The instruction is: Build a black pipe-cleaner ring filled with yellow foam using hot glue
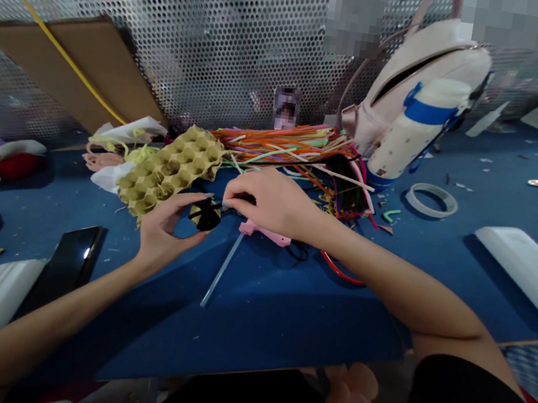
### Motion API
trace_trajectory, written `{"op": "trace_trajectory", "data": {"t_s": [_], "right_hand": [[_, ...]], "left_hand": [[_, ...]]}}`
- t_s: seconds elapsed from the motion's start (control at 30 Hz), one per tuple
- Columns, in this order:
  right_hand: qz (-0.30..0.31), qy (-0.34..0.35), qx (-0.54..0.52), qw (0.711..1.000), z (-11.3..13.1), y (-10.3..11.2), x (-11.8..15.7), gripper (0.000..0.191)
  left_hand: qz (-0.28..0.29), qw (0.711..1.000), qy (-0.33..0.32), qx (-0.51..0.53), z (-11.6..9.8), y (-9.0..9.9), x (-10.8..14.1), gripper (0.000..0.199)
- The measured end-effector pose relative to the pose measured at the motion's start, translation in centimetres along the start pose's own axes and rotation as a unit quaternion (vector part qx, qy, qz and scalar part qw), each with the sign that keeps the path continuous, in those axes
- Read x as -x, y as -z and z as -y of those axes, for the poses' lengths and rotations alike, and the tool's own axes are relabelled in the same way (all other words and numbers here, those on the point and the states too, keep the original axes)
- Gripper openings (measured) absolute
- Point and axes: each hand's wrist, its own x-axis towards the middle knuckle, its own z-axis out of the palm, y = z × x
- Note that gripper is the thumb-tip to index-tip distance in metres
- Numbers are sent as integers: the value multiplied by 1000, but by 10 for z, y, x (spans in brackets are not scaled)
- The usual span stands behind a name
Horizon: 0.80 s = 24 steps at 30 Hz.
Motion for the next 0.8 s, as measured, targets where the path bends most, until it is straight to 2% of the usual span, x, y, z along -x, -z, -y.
{"op": "trace_trajectory", "data": {"t_s": [0.23,0.6,0.8], "right_hand": [[-3,-5,-15,1000,3,3,1,17],[18,-14,-20,1000,3,2,1,16],[31,-13,-4,999,6,5,1,16]], "left_hand": [[-14,998,-10,58,2,-1,1,50],[-17,998,-51,41,-1,0,1,49],[-8,998,-53,24,-3,2,4,53]]}}
